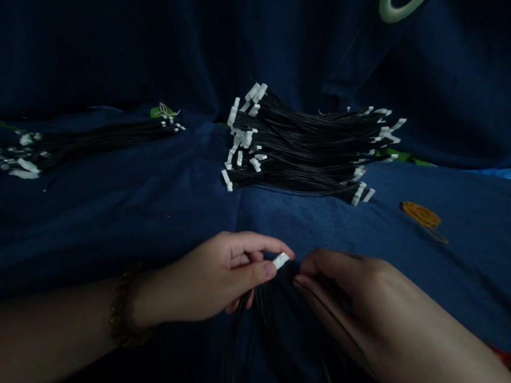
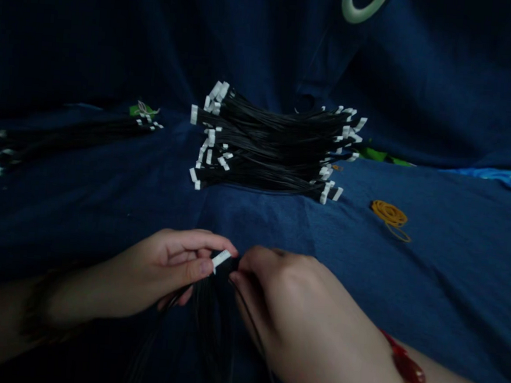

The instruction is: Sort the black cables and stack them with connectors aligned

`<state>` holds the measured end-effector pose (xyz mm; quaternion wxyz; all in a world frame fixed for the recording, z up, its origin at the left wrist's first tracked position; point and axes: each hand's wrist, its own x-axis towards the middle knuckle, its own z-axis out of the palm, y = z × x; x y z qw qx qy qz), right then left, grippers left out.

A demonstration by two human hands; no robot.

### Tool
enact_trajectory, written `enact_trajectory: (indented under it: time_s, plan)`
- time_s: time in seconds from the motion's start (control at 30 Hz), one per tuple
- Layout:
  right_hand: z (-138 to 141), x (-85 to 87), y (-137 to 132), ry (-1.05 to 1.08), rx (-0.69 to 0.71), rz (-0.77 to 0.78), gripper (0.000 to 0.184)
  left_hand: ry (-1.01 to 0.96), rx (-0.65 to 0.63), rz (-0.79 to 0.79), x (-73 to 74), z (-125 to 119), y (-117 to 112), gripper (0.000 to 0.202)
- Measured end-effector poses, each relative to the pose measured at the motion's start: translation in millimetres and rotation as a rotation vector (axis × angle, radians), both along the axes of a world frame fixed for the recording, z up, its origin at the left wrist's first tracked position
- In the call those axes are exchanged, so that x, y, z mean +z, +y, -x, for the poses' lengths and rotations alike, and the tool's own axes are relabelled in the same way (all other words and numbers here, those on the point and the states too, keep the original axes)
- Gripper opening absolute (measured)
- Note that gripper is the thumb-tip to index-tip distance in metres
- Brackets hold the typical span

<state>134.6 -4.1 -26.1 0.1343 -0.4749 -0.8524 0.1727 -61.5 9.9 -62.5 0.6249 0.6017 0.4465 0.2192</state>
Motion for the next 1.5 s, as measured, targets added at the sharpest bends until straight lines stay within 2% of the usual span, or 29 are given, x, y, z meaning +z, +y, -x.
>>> enact_trajectory:
  time_s: [0.2,0.3,0.4,0.47,0.53,0.67,0.73,0.8,0.9,1.1,1.2,1.33,1.43,1.5]
  plan:
    - [-18,2.4,-3,-0.053,0.103,0.485,0.016,0.001,-0.01,-0.003,3.1,0,1,0.034]
    - [-25,2.8,-9,0.119,0.1,0.661,0.021,-0.027,0.066,0.009,5.5,-1,4,0.036]
    - [-24,11.5,-7,0.378,0.183,0.781,0.018,-0.055,0.14,0.02,6.0,-1,6,0.038]
    - [-20,18.4,-1,0.492,0.258,0.714,0.02,-0.069,0.173,0.034,5.1,0,7,0.04]
    - [-14,21.4,5,0.523,0.295,0.512,0.023,-0.071,0.183,0.037,4.4,0,7,0.04]
    - [-6,11.5,9,0.341,0.159,0.036,0.018,-0.057,0.171,0.021,6.3,0,6,0.039]
    - [-5,2.8,8,0.243,0.092,-0.099,0.016,-0.058,0.161,0.019,8.0,0,6,0.037]
    - [-5,-3.9,6,0.183,0.074,-0.15,0.014,-0.059,0.148,0.006,8.9,-1,7,0.036]
    - [-7,-7.2,3,0.15,0.081,-0.153,0.011,-0.06,0.142,-0.002,8.5,-1,7,0.035]
    - [-5,1.3,2,0.218,0.072,-0.141,0.006,-0.05,0.128,-0.006,7.5,0,7,0.036]
    - [-3,4.2,2,0.194,0.046,-0.078,0.006,-0.035,0.115,-0.008,7.7,0,6,0.037]
    - [-1,5.7,1,0.207,-0.024,0.172,0.005,-0.018,0.101,-0.01,8.7,-2,6,0.035]
    - [1,5.6,-2,0.274,-0.045,0.394,0.014,-0.008,0.082,-0.005,9.0,-2,6,0.033]
    - [2,4.4,-5,0.309,-0.047,0.481,0.023,-0.008,0.094,-0.002,8.3,-2,6,0.033]
